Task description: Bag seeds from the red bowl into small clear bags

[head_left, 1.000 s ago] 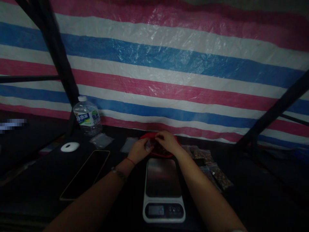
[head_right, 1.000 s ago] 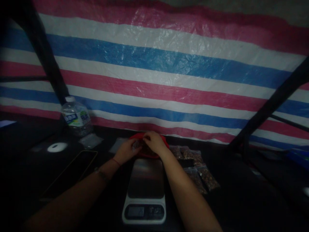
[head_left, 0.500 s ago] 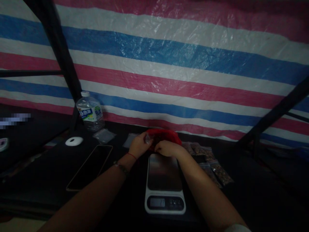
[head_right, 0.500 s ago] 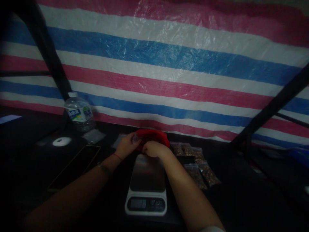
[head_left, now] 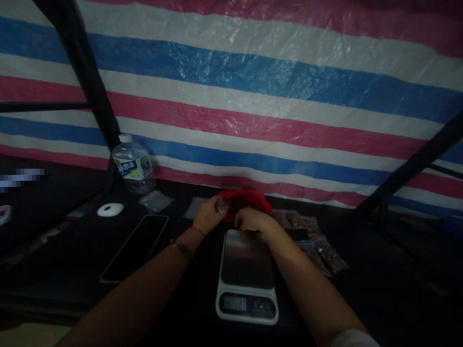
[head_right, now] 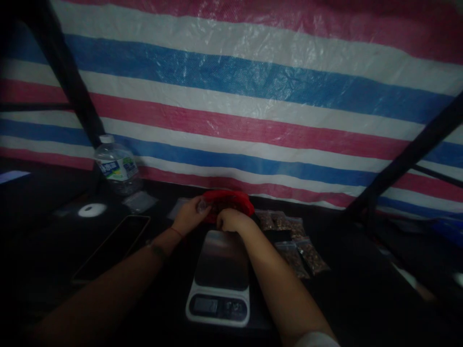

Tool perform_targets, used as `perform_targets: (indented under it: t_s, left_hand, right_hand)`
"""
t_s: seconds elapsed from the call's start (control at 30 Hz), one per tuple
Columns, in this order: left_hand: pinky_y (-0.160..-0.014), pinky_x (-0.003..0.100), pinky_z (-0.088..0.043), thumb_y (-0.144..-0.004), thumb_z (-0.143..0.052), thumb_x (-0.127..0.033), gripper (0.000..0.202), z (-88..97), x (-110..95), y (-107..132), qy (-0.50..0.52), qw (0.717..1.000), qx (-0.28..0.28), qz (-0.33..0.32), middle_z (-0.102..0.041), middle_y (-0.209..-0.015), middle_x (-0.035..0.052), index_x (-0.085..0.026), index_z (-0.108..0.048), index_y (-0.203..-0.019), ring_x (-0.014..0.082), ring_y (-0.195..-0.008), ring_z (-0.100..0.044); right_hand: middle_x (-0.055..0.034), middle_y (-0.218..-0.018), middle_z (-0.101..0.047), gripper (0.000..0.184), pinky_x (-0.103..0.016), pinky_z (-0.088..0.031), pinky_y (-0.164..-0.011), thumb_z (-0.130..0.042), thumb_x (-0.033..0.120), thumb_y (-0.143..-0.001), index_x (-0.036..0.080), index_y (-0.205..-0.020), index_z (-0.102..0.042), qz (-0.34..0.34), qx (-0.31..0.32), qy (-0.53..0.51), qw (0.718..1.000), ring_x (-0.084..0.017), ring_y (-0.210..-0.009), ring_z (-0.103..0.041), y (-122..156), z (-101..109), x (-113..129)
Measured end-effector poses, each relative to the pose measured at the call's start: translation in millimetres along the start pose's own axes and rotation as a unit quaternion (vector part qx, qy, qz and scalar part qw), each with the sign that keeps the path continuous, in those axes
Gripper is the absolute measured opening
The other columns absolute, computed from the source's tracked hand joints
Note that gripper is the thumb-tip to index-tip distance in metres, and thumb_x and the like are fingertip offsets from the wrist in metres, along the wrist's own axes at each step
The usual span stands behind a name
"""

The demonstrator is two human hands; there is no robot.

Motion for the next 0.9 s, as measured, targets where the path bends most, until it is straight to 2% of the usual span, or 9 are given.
perform_targets:
  t_s: [0.17, 0.23, 0.33, 0.4, 0.6, 0.67, 0.73, 0.8, 0.9]
  left_hand:
    - [-0.073, 0.028, -0.048, -0.081, -0.057, -0.041, 0.034, 1.0, 0.0, 0.2, 0.004, 1.000, -0.001, -0.019, -0.069, -0.097, 0.0053, -0.020, -0.060, -0.107, 0.0198, -0.086, -0.065]
    - [-0.074, 0.027, -0.048, -0.081, -0.057, -0.040, 0.034, 0.9, -1.4, 0.5, 0.010, 0.999, 0.010, -0.042, -0.069, -0.100, 0.0052, -0.020, -0.060, -0.108, 0.0195, -0.088, -0.065]
    - [-0.073, 0.027, -0.049, -0.079, -0.059, -0.040, 0.033, -0.3, -4.3, 1.0, 0.015, 0.997, 0.030, -0.064, -0.069, -0.099, 0.0051, -0.021, -0.061, -0.105, 0.0197, -0.086, -0.065]
    - [-0.071, 0.028, -0.049, -0.079, -0.060, -0.040, 0.031, -1.2, -6.4, 1.4, 0.020, 0.996, 0.041, -0.077, -0.070, -0.096, 0.0046, -0.021, -0.062, -0.103, 0.0195, -0.083, -0.065]
    - [-0.077, 0.030, -0.049, -0.078, -0.061, -0.037, 0.037, 0.9, -7.2, 2.8, 0.038, 0.997, 0.030, -0.052, -0.069, -0.102, 0.0062, -0.021, -0.060, -0.111, 0.0213, -0.089, -0.065]
    - [-0.076, 0.030, -0.050, -0.080, -0.059, -0.038, 0.037, 2.4, -6.3, 3.0, 0.052, 0.998, 0.025, -0.037, -0.070, -0.101, 0.0064, -0.021, -0.060, -0.113, 0.0210, -0.088, -0.065]
    - [-0.074, 0.030, -0.050, -0.081, -0.058, -0.039, 0.036, 4.1, -5.1, 2.6, 0.067, 0.997, 0.011, -0.027, -0.070, -0.098, 0.0065, -0.019, -0.060, -0.112, 0.0203, -0.085, -0.066]
    - [-0.075, 0.030, -0.051, -0.080, -0.059, -0.039, 0.036, 6.4, -3.0, 1.6, 0.075, 0.997, -0.025, -0.013, -0.070, -0.097, 0.0067, -0.018, -0.060, -0.110, 0.0203, -0.084, -0.066]
    - [-0.077, 0.031, -0.051, -0.078, -0.061, -0.038, 0.038, 9.4, 0.8, 0.2, 0.078, 0.993, -0.088, 0.004, -0.070, -0.098, 0.0066, -0.017, -0.060, -0.110, 0.0206, -0.087, -0.066]
  right_hand:
    - [-0.0018, -0.079, -0.073, 0.029, -0.019, -0.043, -0.062, -0.055, 0.002, -0.066, 0.021, -0.077, -0.075, 0.015, -0.043, -0.008, 0.999, -0.014, -0.070, -0.065, 2.9, 9.2, -2.6]
    - [-0.0019, -0.083, -0.073, 0.025, -0.020, -0.044, -0.067, -0.057, 0.005, -0.069, 0.020, -0.081, -0.073, 0.027, -0.132, -0.041, 0.990, -0.014, -0.074, -0.064, 4.7, 19.1, -5.6]
    - [-0.0032, -0.093, -0.071, 0.020, -0.023, -0.045, -0.078, -0.057, 0.010, -0.076, 0.018, -0.089, -0.071, 0.043, -0.302, -0.101, 0.947, -0.015, -0.086, -0.063, 5.4, 31.4, -6.5]
    - [-0.0036, -0.094, -0.071, 0.018, -0.025, -0.045, -0.081, -0.057, 0.012, -0.079, 0.018, -0.090, -0.070, 0.057, -0.343, -0.124, 0.929, -0.015, -0.089, -0.062, 2.9, 34.0, -3.7]
    - [-0.0065, -0.105, -0.069, 0.023, -0.030, -0.043, -0.091, -0.052, 0.018, -0.086, 0.017, -0.102, -0.068, 0.058, -0.333, -0.110, 0.935, -0.018, -0.099, -0.061, 22.3, 44.6, 8.0]
    - [-0.0078, -0.115, -0.065, 0.031, -0.033, -0.041, -0.095, -0.056, 0.028, -0.085, 0.019, -0.113, -0.064, 0.088, -0.278, -0.094, 0.952, -0.020, -0.107, -0.058, 44.8, 40.8, 18.1]
    - [-0.0101, -0.133, -0.053, 0.063, -0.041, -0.036, -0.103, -0.067, 0.045, -0.076, 0.024, -0.132, -0.050, 0.102, -0.205, -0.068, 0.971, -0.027, -0.122, -0.048, 70.5, 25.7, 29.9]
    - [-0.0090, -0.149, -0.035, 0.094, -0.053, -0.022, -0.109, -0.073, 0.056, -0.064, 0.032, -0.145, -0.031, 0.103, -0.132, -0.035, 0.985, -0.036, -0.137, -0.025, 93.5, 1.8, 39.8]
    - [-0.0076, -0.156, -0.017, 0.113, -0.067, -0.009, -0.106, -0.078, 0.057, -0.055, 0.039, -0.147, -0.016, 0.075, -0.029, -0.010, 0.997, -0.045, -0.140, -0.008, 111.7, -35.5, 44.0]
Point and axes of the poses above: each hand's wrist, its own y-axis away from the middle knuckle, its own z-axis out of the back of the hand, x = y × z, the point moved 2 cm from there along -y, towards the middle knuckle
